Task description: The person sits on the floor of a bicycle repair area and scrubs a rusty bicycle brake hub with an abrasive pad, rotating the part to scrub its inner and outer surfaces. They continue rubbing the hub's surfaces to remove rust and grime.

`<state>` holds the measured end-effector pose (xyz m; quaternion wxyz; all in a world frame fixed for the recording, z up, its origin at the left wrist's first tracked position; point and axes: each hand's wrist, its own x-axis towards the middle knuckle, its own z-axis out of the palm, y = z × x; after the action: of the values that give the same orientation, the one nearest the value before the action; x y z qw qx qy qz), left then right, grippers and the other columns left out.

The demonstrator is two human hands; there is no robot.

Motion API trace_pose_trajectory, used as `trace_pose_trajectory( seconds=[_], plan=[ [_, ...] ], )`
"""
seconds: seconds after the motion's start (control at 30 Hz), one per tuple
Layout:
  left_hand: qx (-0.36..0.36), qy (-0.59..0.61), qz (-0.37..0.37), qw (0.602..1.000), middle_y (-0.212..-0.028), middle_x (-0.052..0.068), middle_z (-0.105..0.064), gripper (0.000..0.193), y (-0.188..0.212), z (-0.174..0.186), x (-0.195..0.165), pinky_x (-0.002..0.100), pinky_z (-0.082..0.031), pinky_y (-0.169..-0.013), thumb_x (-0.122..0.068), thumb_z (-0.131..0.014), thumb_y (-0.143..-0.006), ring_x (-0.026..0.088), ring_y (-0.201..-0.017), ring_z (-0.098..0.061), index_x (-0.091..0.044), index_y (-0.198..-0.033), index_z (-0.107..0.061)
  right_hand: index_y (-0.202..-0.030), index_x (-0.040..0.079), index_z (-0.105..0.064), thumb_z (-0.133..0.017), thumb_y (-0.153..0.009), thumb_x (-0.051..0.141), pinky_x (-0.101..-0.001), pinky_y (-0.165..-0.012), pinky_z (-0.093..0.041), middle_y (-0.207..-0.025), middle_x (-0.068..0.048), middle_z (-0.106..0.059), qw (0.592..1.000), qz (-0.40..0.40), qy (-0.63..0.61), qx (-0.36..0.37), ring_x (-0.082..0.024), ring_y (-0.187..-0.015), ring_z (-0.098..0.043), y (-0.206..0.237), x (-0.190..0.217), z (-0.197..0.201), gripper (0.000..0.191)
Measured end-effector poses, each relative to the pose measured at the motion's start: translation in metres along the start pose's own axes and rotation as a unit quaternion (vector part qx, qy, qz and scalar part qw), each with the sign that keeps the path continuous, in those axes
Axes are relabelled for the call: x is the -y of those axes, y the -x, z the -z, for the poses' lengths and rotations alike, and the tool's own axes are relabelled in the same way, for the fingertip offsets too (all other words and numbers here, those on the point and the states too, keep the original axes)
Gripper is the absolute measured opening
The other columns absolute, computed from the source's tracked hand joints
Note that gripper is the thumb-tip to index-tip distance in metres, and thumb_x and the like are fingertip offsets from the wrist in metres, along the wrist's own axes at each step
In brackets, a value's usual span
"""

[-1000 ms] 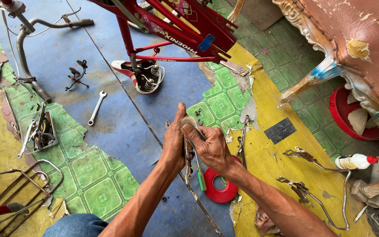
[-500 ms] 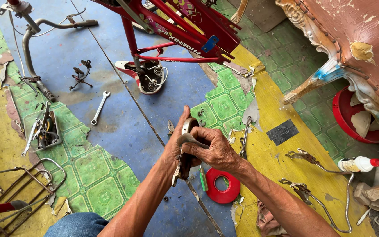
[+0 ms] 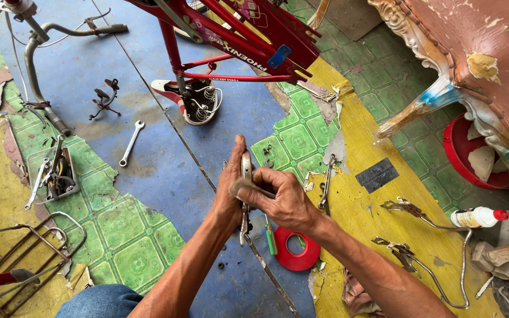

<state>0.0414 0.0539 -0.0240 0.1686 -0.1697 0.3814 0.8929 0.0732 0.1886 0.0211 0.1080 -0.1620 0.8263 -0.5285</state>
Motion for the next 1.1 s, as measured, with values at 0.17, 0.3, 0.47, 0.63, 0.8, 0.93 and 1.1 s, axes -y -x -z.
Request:
trace_pose_trajectory(
  seconds=[0.17,0.3,0.47,0.63,0.8,0.93,1.1],
  plan=[
    [-0.054,-0.096,-0.089,0.99,-0.073,-0.005,-0.056,0.052,0.003,-0.004,0.005,0.025,-0.044,-0.055,-0.067,-0.064,-0.084,0.006,-0.064,-0.052,-0.015,-0.085,-0.065,-0.092,0.007,-0.071,-0.062,-0.101,0.037,-0.0285,-0.051,-0.043,-0.059,0.003,-0.056,0.995,0.016,0.018,-0.101,-0.005,-0.058,-0.049,0.002,0.007,-0.009,0.033],
    [-0.063,-0.067,-0.138,0.986,-0.072,-0.006,-0.053,0.055,0.003,-0.001,-0.001,0.027,-0.041,-0.052,-0.066,-0.058,-0.089,0.007,-0.061,-0.049,-0.012,-0.089,-0.063,-0.092,0.006,-0.066,-0.071,-0.094,0.035,-0.0279,-0.052,-0.042,-0.065,0.003,-0.054,1.0,0.018,0.0,-0.023,-0.005,-0.061,-0.046,0.001,0.007,-0.001,0.029],
    [-0.081,-0.119,-0.171,0.975,-0.067,-0.003,-0.05,0.059,-0.001,0.001,-0.009,0.027,-0.038,-0.051,-0.063,-0.051,-0.098,0.008,-0.059,-0.044,-0.007,-0.089,-0.068,-0.094,0.005,-0.066,-0.075,-0.095,0.033,-0.0258,-0.055,-0.043,-0.071,0.004,-0.056,0.995,0.081,0.042,-0.032,-0.005,-0.064,-0.047,0.008,0.002,-0.002,0.029],
    [-0.071,-0.155,-0.22,0.96,-0.077,0.0,-0.061,0.059,0.006,-0.007,-0.004,0.024,-0.044,-0.058,-0.062,-0.051,-0.097,0.008,-0.067,-0.052,-0.007,-0.097,-0.071,-0.105,0.007,-0.071,-0.061,-0.103,0.036,-0.0218,-0.058,-0.047,-0.076,0.008,-0.065,0.984,0.044,-0.145,-0.092,-0.001,-0.069,-0.055,0.006,-0.014,-0.01,0.031],
    [-0.076,0.052,-0.055,0.994,-0.084,0.007,-0.068,0.06,-0.007,-0.002,-0.015,0.034,-0.056,-0.067,-0.061,-0.05,-0.095,0.017,-0.075,-0.065,-0.003,-0.1,-0.065,-0.103,0.004,-0.07,-0.061,-0.108,0.033,-0.0234,-0.056,-0.044,-0.078,0.005,-0.064,0.963,-0.041,-0.24,-0.116,-0.004,-0.065,-0.053,-0.004,-0.033,0.013,0.031],
    [-0.056,0.176,0.001,0.983,-0.097,0.017,-0.07,0.045,-0.015,0.01,-0.014,0.043,-0.06,-0.088,-0.045,-0.064,-0.097,0.028,-0.092,-0.072,-0.002,-0.108,-0.06,-0.108,0.005,-0.069,-0.061,-0.101,0.031,-0.0253,-0.07,-0.055,-0.09,0.001,-0.072,0.919,-0.057,-0.374,-0.114,-0.007,-0.077,-0.065,-0.01,-0.042,0.021,0.028],
    [0.053,0.262,0.046,0.963,-0.115,0.016,-0.075,0.043,-0.013,0.009,-0.007,0.044,-0.06,-0.097,-0.031,-0.071,-0.092,0.027,-0.106,-0.074,0.001,-0.12,-0.066,-0.108,0.005,-0.068,-0.064,-0.102,0.032,-0.0249,-0.071,-0.053,-0.09,0.001,-0.069,0.923,-0.038,-0.371,-0.098,-0.006,-0.078,-0.062,-0.013,-0.054,0.018,0.028]
  ],
)
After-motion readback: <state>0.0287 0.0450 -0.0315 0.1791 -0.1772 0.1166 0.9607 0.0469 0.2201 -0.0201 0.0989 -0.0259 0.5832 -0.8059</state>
